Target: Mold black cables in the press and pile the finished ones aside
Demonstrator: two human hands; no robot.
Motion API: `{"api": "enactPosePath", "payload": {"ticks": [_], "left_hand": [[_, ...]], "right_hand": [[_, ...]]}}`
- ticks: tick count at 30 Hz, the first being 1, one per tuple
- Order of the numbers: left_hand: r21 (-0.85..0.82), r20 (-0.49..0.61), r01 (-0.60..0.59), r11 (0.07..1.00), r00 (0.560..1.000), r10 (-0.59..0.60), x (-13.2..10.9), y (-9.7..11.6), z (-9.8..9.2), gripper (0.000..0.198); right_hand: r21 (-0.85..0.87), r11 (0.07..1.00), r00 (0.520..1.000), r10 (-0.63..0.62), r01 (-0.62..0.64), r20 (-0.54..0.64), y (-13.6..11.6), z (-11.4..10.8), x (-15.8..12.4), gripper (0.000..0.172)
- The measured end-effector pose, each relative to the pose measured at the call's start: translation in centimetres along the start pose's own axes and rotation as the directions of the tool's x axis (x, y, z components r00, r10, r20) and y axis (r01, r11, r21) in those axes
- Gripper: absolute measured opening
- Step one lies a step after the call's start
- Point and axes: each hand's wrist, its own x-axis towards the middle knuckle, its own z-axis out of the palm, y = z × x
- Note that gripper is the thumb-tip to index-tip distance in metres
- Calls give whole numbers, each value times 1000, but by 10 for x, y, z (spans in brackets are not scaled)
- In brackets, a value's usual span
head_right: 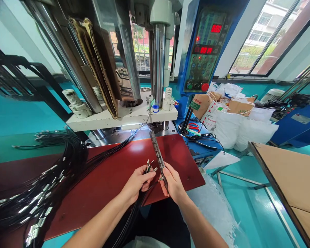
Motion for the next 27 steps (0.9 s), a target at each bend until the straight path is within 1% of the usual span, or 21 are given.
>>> {"api": "enactPosePath", "payload": {"ticks": [2,4,7,10,12,14,16,17,19,22,23,25,27], "left_hand": [[55,7,31,998,999,-31,1,2,1,26],[94,14,37,995,999,-38,2,4,3,25],[102,16,41,994,999,-43,2,5,6,23],[82,-3,49,995,999,-49,2,5,8,23],[53,-30,25,998,999,-24,2,4,9,24],[25,-54,-38,999,998,39,2,2,9,25],[27,-65,-93,995,993,95,1,0,8,27],[45,-61,-97,994,993,99,0,-1,6,28],[84,-32,-74,994,996,77,-2,-1,1,26],[76,-7,-57,996,998,57,-5,2,-8,25],[59,-25,-72,996,997,73,-6,3,-11,27],[43,-110,-123,991,986,127,-6,4,-15,28],[61,-216,-188,980,957,197,-5,2,-16,26]], "right_hand": [[-14,1000,1000,7,-7,5,0,0,0,39],[-28,1000,1000,9,-9,10,-1,0,0,42],[-61,998,1000,15,-15,2,-2,-1,0,46],[-129,992,1000,14,-12,11,-4,1,-1,48],[-205,979,1000,-3,9,29,-5,3,-1,48],[-296,954,999,-32,41,36,-6,5,-1,47],[-362,930,998,-55,64,36,-5,6,-1,46],[-370,927,998,-56,66,38,-5,6,-1,46],[-333,942,999,-33,45,42,-4,6,-1,46],[-228,974,1000,6,-1,19,-4,3,-1,48],[-202,979,1000,11,-9,10,-4,3,0,48],[-170,985,1000,22,-20,8,-5,2,0,48],[-156,987,999,28,-25,20,-5,2,1,44]]}}
